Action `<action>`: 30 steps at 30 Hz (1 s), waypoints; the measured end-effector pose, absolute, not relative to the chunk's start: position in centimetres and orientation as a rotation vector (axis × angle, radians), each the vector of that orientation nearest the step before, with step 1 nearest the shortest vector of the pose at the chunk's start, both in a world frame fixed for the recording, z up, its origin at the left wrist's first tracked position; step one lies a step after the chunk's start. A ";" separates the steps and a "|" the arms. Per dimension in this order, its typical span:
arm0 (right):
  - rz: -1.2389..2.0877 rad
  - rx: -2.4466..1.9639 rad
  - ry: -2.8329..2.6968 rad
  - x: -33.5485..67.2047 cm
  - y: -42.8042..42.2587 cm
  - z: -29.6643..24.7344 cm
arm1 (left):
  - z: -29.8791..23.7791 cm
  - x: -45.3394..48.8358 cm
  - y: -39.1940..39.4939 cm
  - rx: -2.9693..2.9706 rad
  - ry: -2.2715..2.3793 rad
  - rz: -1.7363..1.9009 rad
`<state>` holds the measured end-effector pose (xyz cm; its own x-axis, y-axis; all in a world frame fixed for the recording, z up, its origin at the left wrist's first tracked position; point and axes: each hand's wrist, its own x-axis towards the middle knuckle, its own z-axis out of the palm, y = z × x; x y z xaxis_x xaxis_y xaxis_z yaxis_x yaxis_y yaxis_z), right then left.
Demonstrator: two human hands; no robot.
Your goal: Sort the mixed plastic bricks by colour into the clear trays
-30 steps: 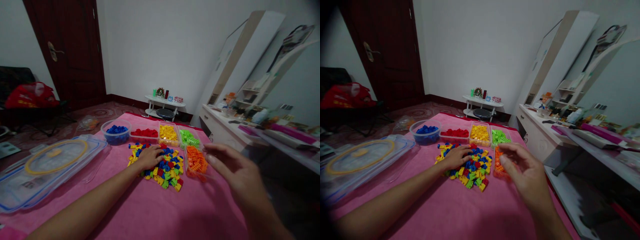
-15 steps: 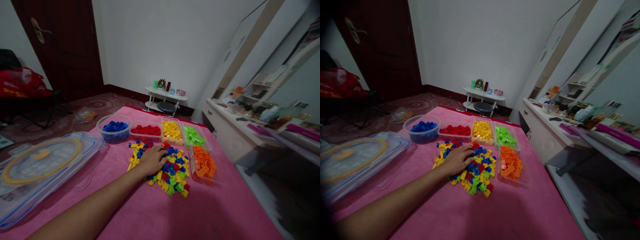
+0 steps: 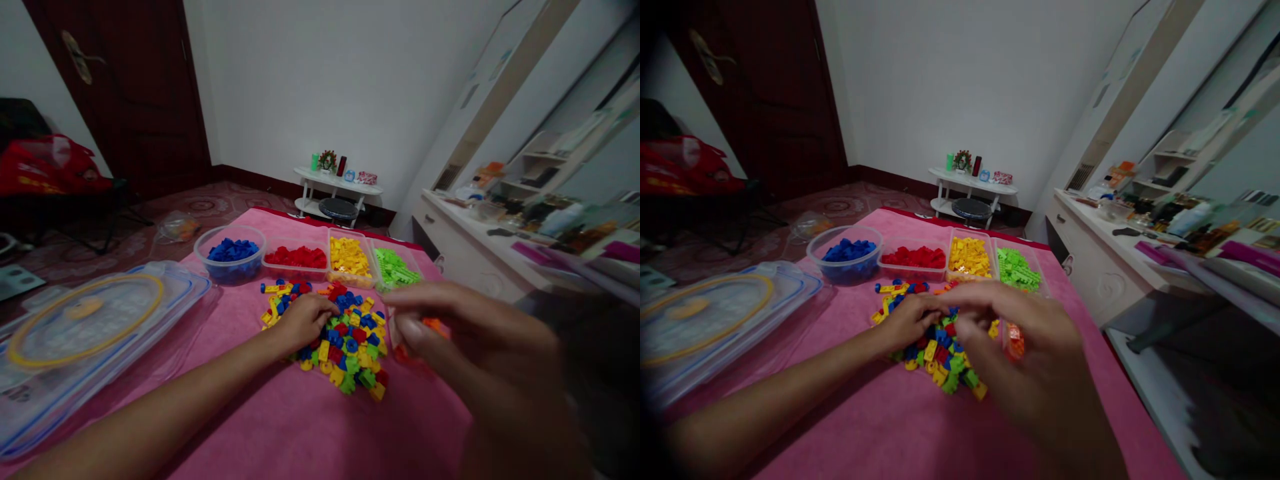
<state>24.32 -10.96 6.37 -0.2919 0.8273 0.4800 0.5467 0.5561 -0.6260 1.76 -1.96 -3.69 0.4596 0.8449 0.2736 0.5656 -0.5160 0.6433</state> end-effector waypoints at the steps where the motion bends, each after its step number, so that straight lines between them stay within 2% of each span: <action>1: 0.492 -1.168 -2.022 23.1 -9.0 7.4 | -3.5 1.5 -1.7 2.204 1.159 0.818; 4: 0.731 -1.286 -2.206 21.1 -4.7 7.9 | -2.8 0.9 -0.8 2.044 1.109 0.875; 6: 0.766 -1.375 -2.390 20.9 -3.2 6.4 | -2.4 0.5 -0.2 1.931 1.058 0.918; 11: 0.606 -1.544 -2.606 20.5 -2.2 2.1 | -2.1 -0.4 0.8 1.917 1.077 0.906; 16: 0.504 -1.647 -2.624 18.9 -1.6 0.5 | -2.9 -1.7 0.6 2.224 1.117 0.690; 22: 0.431 -1.713 -2.537 19.8 -1.6 1.8 | -3.2 -1.3 0.3 2.498 1.145 0.534; 30: 0.355 -1.888 -2.681 21.0 -2.4 3.2 | -2.9 -0.4 0.0 2.501 1.167 0.509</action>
